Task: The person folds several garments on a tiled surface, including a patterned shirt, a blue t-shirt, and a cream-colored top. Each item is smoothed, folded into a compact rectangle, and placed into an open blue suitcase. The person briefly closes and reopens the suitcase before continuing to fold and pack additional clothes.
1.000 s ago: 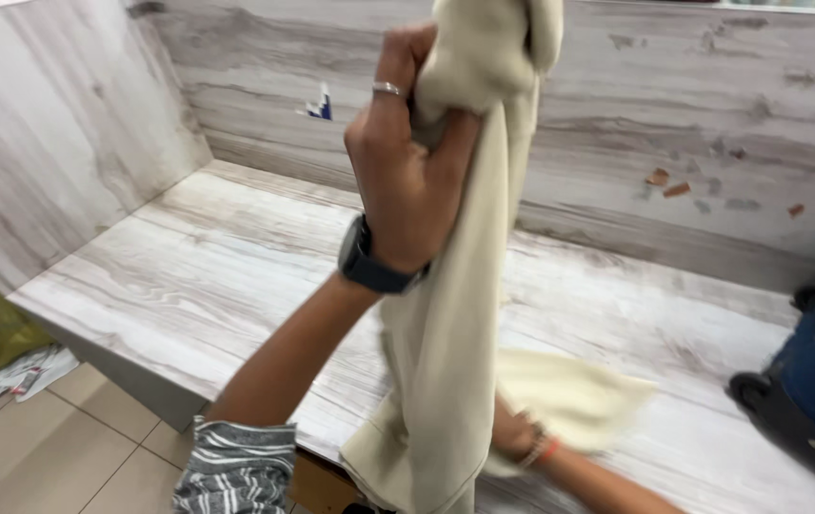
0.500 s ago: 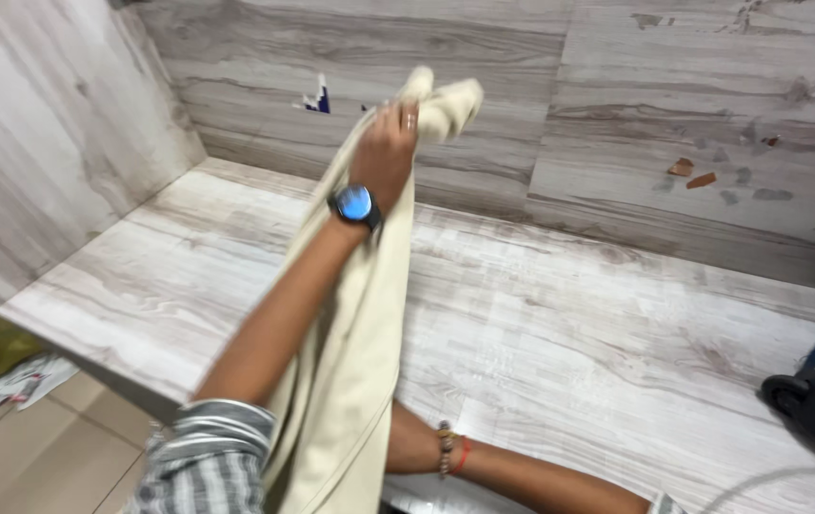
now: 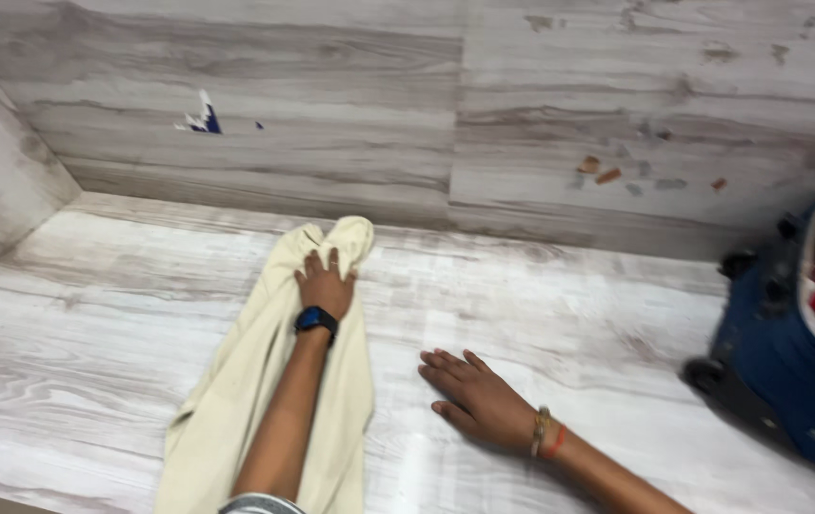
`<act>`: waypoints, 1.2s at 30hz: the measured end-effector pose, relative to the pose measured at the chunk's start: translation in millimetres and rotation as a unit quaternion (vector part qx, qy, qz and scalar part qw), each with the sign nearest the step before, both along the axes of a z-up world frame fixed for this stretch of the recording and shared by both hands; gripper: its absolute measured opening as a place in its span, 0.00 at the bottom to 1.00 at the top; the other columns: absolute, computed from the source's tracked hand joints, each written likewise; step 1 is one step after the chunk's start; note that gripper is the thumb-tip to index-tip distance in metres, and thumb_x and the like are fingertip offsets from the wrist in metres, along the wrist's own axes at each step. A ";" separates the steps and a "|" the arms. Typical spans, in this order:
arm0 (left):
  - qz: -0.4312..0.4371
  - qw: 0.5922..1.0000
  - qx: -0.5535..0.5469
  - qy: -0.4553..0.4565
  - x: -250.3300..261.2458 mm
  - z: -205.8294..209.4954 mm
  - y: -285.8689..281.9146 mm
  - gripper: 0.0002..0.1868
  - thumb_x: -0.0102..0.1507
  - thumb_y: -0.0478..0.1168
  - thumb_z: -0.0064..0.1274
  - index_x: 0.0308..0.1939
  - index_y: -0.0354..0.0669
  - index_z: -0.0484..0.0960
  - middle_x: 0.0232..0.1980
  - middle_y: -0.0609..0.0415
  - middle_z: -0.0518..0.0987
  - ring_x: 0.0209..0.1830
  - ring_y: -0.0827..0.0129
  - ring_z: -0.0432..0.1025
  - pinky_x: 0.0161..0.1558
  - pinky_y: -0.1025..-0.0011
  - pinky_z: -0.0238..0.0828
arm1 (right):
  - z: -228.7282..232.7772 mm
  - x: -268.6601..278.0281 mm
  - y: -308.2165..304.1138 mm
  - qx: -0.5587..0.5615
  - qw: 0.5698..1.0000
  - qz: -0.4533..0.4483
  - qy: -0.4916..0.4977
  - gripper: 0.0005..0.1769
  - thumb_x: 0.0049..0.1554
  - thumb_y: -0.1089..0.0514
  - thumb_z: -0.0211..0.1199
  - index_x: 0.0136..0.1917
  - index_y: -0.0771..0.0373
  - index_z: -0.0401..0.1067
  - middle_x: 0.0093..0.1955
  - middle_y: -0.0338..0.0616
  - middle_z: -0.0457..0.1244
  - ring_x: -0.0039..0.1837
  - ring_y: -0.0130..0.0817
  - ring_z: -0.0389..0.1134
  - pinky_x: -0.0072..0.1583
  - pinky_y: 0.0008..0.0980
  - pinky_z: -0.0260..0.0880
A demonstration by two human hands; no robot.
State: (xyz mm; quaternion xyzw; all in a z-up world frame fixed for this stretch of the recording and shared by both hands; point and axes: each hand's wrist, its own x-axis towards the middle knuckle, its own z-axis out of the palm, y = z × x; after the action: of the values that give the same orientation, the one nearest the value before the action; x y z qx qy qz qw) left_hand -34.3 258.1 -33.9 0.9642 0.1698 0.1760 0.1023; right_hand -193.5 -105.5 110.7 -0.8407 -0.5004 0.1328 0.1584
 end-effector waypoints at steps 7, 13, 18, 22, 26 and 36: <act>0.056 0.992 0.044 0.105 8.9 1.8 -3.6 0.39 0.71 0.63 0.30 0.82 0.53 0.43 0.82 0.32 0.43 0.82 0.37 0.38 0.66 0.22 0.34 | 113.5 -44.2 -94.4 -0.107 0.985 0.047 0.124 0.46 0.52 0.33 0.64 0.78 0.53 0.59 0.72 0.45 0.63 0.68 0.44 0.68 0.67 0.45 0.66; -0.003 0.987 0.041 0.156 13.6 72.5 -67.1 0.24 0.64 0.41 0.46 0.63 0.35 0.69 0.67 0.28 0.65 0.67 0.35 0.63 0.65 0.37 0.54 | 207.4 -58.1 -218.8 0.041 0.974 -0.208 -0.085 0.47 0.49 0.33 0.67 0.76 0.49 0.61 0.68 0.45 0.66 0.63 0.43 0.71 0.61 0.42 0.72; -0.308 0.905 0.183 -0.229 17.7 151.1 -225.4 0.05 0.52 0.30 0.51 0.27 0.37 0.83 0.32 0.38 0.79 0.38 0.43 0.73 0.50 0.45 0.64 | 198.0 -9.1 -331.0 0.121 0.848 -0.457 -0.238 0.46 0.47 0.37 0.71 0.73 0.59 0.67 0.61 0.54 0.70 0.60 0.52 0.72 0.60 0.47 0.72; -0.469 0.857 0.018 -0.212 19.3 209.1 -390.1 0.08 0.63 0.31 0.49 0.32 0.37 0.84 0.28 0.43 0.79 0.31 0.53 0.73 0.48 0.53 0.70 | 146.0 43.6 -418.5 0.052 0.726 -0.614 -0.305 0.47 0.46 0.36 0.77 0.68 0.67 0.73 0.57 0.64 0.69 0.58 0.57 0.72 0.57 0.51 0.72; -0.566 0.787 -0.106 -0.222 7.4 232.1 -546.1 0.12 0.63 0.38 0.54 0.46 0.36 0.84 0.44 0.42 0.83 0.49 0.49 0.75 0.52 0.55 0.73 | 104.1 77.7 -487.0 0.055 0.715 -0.678 -0.164 0.44 0.43 0.33 0.79 0.59 0.70 0.78 0.54 0.66 0.70 0.57 0.57 0.72 0.59 0.50 0.72; -0.540 0.824 -0.084 0.148 65.0 166.2 -714.3 0.72 0.52 0.73 0.65 0.74 0.21 0.44 0.68 0.13 0.57 0.68 0.31 0.61 0.65 0.56 0.63 | 65.1 96.6 -523.3 0.063 0.634 -0.758 -0.142 0.38 0.43 0.33 0.80 0.47 0.70 0.80 0.45 0.63 0.70 0.49 0.56 0.73 0.53 0.50 0.72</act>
State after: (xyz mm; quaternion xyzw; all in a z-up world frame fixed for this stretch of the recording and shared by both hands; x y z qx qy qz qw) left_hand 30.7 -456.2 132.3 0.9039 -0.3509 -0.0675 0.2351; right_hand -96.9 -628.8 175.7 -0.9209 0.2892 -0.1866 0.1832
